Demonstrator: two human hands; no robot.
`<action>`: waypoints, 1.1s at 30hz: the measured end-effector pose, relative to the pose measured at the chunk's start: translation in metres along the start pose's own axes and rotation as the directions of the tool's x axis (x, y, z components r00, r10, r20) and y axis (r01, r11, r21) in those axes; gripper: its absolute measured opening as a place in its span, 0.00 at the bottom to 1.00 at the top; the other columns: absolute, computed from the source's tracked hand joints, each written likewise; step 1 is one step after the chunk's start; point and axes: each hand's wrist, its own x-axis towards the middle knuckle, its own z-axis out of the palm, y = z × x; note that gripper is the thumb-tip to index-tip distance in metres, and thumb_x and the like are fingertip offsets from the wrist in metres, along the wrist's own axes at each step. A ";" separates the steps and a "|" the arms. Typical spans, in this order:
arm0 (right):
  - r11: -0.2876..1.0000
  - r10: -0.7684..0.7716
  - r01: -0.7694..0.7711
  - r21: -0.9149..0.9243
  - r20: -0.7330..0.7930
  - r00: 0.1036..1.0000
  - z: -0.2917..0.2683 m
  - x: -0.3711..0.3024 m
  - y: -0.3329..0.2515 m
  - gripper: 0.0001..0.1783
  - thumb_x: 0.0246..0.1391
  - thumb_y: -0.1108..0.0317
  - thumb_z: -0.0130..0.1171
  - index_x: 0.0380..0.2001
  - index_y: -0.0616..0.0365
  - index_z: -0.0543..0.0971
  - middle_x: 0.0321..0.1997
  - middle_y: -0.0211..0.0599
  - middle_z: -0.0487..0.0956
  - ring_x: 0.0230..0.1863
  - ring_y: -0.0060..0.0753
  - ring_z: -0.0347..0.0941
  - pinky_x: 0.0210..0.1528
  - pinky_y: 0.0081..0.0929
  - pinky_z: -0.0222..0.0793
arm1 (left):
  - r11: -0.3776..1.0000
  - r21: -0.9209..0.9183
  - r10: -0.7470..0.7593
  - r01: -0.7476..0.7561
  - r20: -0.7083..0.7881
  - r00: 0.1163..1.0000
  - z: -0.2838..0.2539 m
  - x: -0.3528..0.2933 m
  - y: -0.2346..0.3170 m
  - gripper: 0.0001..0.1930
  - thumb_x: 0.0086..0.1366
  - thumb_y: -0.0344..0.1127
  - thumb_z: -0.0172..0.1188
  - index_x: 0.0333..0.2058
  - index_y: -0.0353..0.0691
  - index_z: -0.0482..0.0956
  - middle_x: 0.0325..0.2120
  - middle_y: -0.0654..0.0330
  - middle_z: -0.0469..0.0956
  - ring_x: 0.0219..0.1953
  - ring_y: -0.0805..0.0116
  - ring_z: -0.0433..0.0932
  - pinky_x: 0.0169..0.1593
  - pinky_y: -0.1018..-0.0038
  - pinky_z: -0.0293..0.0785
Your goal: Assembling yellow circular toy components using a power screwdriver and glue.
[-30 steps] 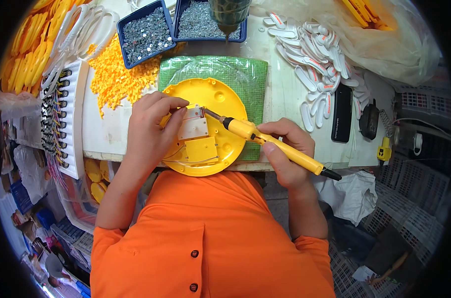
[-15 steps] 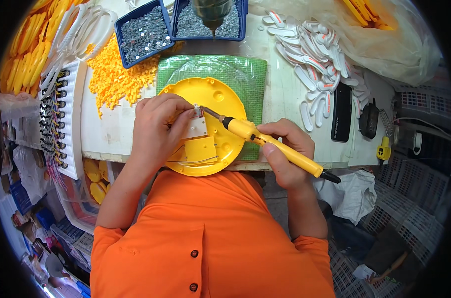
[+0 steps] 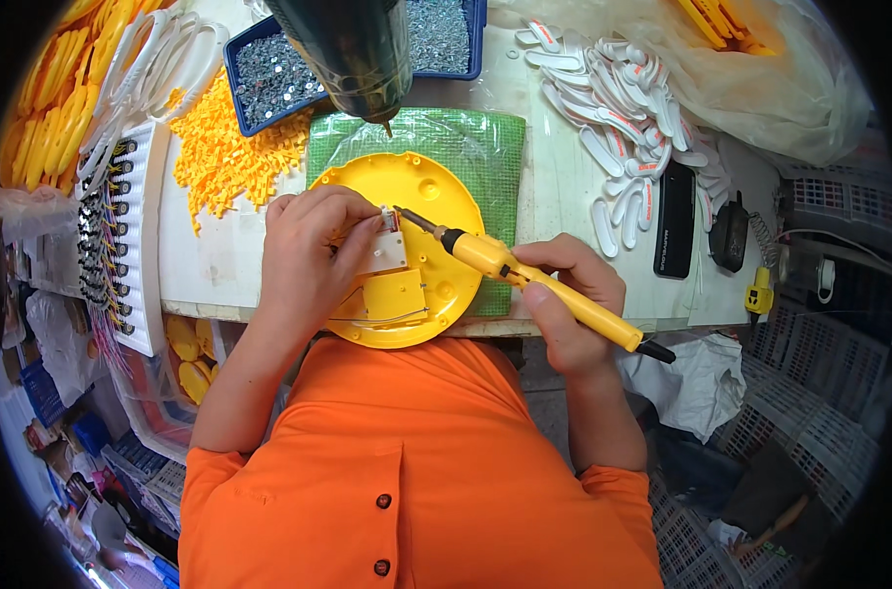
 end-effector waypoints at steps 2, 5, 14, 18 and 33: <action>1.000 -0.025 0.026 0.014 -0.047 0.999 -0.005 -0.001 -0.003 0.17 0.54 0.70 0.59 0.45 0.69 0.80 0.38 0.37 0.79 0.37 0.23 0.73 0.42 0.21 0.68 | 1.000 0.006 0.002 -0.002 0.006 1.000 0.001 0.001 0.001 0.04 0.60 0.30 0.70 0.31 0.42 0.82 0.32 0.66 0.83 0.35 0.66 0.80 0.46 0.67 0.64; 0.996 -0.077 0.082 0.034 -0.138 0.988 -0.013 -0.004 -0.011 0.17 0.53 0.70 0.60 0.45 0.69 0.80 0.38 0.38 0.78 0.37 0.24 0.74 0.43 0.22 0.69 | 1.000 0.011 0.003 -0.004 0.020 1.000 0.001 0.002 0.002 0.04 0.60 0.30 0.69 0.31 0.43 0.82 0.31 0.66 0.82 0.36 0.66 0.80 0.46 0.67 0.64; 0.929 -0.299 0.365 -0.067 -0.719 0.628 -0.145 -0.053 -0.011 0.18 0.57 0.68 0.54 0.47 0.69 0.75 0.40 0.42 0.76 0.36 0.27 0.68 0.41 0.28 0.65 | 0.999 0.025 -0.034 0.034 0.019 0.999 0.005 -0.002 -0.007 0.03 0.59 0.28 0.67 0.30 0.42 0.81 0.30 0.62 0.81 0.37 0.61 0.80 0.47 0.65 0.65; 0.885 -0.324 0.404 -0.230 -0.928 0.181 -0.227 -0.099 -0.013 0.16 0.58 0.67 0.54 0.47 0.66 0.76 0.37 0.38 0.77 0.30 0.24 0.68 0.35 0.23 0.64 | 1.000 -0.007 -0.028 0.029 0.077 0.997 0.003 -0.001 -0.007 0.04 0.60 0.27 0.66 0.31 0.42 0.80 0.30 0.63 0.81 0.37 0.62 0.79 0.49 0.67 0.64; 0.967 0.152 0.173 0.187 -0.969 0.194 -0.247 -0.062 0.016 0.16 0.63 0.59 0.63 0.49 0.55 0.80 0.28 0.22 0.72 0.28 0.19 0.66 0.31 0.22 0.63 | 0.998 -0.003 -0.059 0.060 0.096 0.994 0.006 0.001 -0.008 0.03 0.62 0.27 0.67 0.33 0.41 0.81 0.32 0.62 0.82 0.38 0.63 0.80 0.50 0.67 0.64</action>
